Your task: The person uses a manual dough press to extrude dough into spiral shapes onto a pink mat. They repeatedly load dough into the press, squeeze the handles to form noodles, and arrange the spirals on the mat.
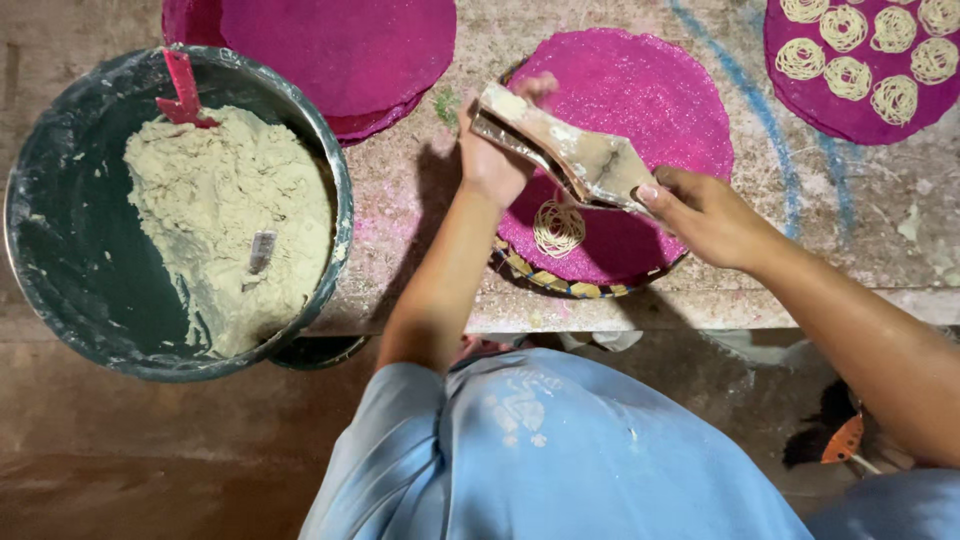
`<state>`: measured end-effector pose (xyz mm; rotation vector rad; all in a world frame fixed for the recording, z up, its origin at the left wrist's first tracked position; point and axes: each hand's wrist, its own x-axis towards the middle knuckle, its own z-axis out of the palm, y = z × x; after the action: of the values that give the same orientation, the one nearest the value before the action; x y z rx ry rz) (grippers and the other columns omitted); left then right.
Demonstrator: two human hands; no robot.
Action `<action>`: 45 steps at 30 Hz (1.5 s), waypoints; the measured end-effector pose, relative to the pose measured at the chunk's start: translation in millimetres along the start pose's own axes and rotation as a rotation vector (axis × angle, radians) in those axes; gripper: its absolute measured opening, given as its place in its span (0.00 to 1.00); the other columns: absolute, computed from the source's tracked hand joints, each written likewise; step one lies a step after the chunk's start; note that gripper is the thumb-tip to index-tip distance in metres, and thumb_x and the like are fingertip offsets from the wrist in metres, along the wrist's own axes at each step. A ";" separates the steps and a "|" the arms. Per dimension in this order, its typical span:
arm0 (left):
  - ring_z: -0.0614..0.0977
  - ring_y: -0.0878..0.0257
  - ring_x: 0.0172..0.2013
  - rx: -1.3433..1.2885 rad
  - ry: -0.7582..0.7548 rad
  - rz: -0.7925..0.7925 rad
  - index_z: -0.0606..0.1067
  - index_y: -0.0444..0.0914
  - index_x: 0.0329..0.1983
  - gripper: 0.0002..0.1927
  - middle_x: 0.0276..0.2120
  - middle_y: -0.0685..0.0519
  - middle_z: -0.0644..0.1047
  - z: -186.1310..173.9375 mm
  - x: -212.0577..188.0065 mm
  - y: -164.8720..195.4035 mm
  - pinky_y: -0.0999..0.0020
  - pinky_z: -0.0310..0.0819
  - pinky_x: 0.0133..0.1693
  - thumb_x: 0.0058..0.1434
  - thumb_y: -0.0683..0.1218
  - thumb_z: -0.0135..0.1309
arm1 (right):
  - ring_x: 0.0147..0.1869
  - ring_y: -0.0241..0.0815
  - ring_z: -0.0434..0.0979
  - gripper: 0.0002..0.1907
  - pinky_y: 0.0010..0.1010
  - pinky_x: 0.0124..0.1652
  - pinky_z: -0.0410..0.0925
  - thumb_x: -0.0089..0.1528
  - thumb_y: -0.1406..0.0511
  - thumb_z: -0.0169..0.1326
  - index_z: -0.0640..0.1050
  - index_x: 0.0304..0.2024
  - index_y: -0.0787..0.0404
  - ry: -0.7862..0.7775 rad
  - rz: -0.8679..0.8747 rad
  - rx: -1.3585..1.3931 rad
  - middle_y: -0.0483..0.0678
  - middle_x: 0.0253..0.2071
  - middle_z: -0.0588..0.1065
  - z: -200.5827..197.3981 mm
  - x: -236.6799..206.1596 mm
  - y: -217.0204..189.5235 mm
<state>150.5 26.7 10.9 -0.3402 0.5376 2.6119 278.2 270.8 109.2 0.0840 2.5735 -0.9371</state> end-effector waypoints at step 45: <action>0.60 0.68 0.18 -0.338 -0.047 0.433 0.61 0.48 0.22 0.17 0.16 0.62 0.60 -10.0 22.4 54.8 0.66 0.60 0.30 0.64 0.52 0.51 | 0.37 0.57 0.81 0.30 0.49 0.44 0.71 0.72 0.48 0.35 0.76 0.51 0.65 -0.067 -0.055 -0.179 0.63 0.30 0.78 17.0 70.2 -67.3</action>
<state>106.5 -14.1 12.0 -0.2907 0.1587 3.1284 206.8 202.6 110.8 -0.0668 2.5957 -0.7118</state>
